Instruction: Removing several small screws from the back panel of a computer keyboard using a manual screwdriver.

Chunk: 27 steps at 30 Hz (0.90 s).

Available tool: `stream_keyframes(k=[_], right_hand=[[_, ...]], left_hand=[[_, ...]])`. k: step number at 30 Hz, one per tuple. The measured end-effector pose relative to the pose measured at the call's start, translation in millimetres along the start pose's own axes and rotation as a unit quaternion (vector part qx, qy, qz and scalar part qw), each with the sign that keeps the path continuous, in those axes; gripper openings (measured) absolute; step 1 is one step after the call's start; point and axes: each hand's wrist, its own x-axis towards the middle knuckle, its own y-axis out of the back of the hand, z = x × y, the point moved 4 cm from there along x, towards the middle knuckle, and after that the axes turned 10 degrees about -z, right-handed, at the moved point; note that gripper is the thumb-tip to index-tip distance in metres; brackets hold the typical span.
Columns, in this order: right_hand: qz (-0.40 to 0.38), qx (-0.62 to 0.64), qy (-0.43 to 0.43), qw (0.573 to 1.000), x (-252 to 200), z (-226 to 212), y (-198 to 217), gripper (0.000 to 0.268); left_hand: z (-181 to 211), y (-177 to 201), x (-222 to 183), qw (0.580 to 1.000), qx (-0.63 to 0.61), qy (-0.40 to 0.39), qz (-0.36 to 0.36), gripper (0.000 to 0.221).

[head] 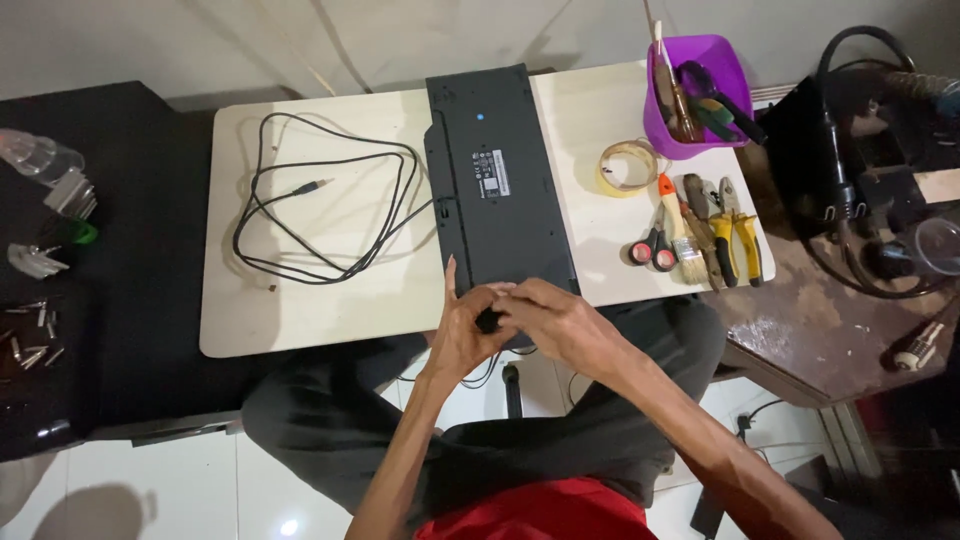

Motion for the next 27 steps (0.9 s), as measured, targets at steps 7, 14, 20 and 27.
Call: stream_keyframes(k=[7, 14, 20, 27], right_hand=[[0.048, 0.102, 0.085, 0.990, 3.9, -1.1, -8.4, 0.022], [0.111, 0.076, 0.037, 0.990, -12.9, 34.2, -22.1, 0.030], [0.153, 0.255, -0.058, 0.953, -22.3, 35.1, -24.7, 0.028], [0.188, 0.163, 0.028, 0.968, -12.2, 20.3, -16.6, 0.031]], left_hand=[[-4.7, 5.5, -2.6, 1.000, -0.024, 0.004, 0.008, 0.012], [-12.2, -4.3, -2.9, 0.999, -0.042, 0.010, -0.008, 0.009], [-9.4, -7.5, -1.0, 0.998, -0.042, 0.025, 0.029, 0.009], [-6.6, -1.1, -1.2, 0.998, -0.058, 0.034, 0.011, 0.037]])
